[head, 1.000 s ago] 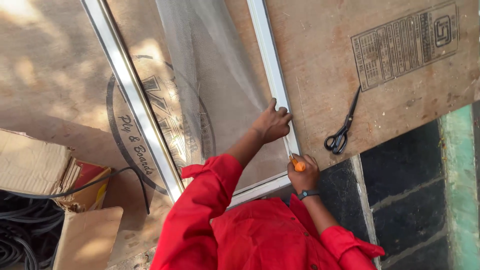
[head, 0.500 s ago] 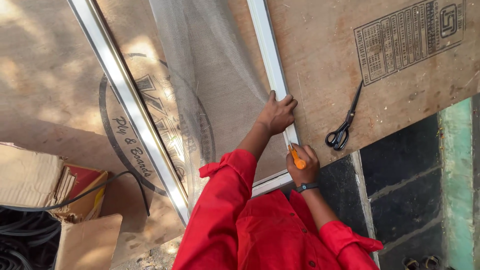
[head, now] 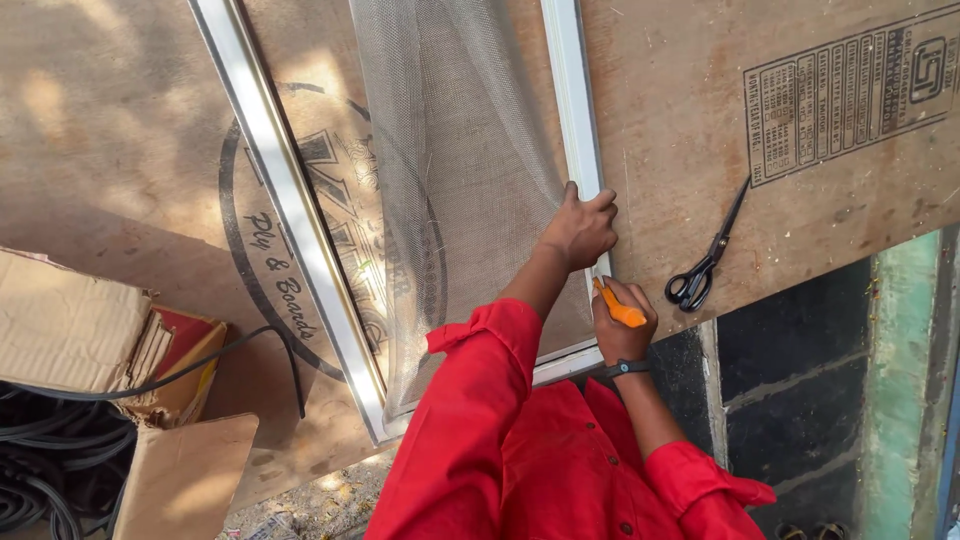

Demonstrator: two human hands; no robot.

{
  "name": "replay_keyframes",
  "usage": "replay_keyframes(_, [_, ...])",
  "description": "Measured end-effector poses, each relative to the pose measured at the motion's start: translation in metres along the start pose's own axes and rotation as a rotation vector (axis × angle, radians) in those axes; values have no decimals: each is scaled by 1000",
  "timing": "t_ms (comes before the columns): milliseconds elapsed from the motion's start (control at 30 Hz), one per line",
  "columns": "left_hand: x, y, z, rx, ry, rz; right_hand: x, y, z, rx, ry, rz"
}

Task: Replacing or repairing a mesh screen on a metal window frame using spline and a roller tool.

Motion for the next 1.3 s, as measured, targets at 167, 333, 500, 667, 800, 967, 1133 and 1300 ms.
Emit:
replay_keyframes(167, [-2, -3, 1, -7, 18, 22, 2, -8, 8, -10, 21, 26])
replay_keyframes(333, [12, -12, 2, -36, 35, 58, 15, -27, 8, 16, 175, 26])
replay_keyframes(500, [14, -23, 0, -49, -40, -81, 12, -47, -8, 222, 428, 60])
replay_keyframes(667, [13, -23, 1, -22, -55, -3, -4, -8, -29, 351, 486, 207])
replay_keyframes(800, [11, -29, -1, -17, -77, -30, -21, 22, -50, 520, 560, 302])
replay_keyframes(967, [7, -23, 5, 27, -175, -32, -1, 16, -65, 214, 443, 186])
replay_keyframes(1133, [-1, -8, 24, 92, -235, -110, 3, -9, -16, -70, 194, 27])
replay_keyframes(1300, [-27, -6, 45, 181, -218, 5, 4, -29, -3, -79, 182, 1])
Point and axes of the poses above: each hand's wrist, its own y-axis away from the middle knuckle, its own x-axis out of the palm, z = x × y, the point moved 4 cm from there along -y, towards the middle knuckle, and after that the axes turned 5 degrees about x, right-handed, at the moved point
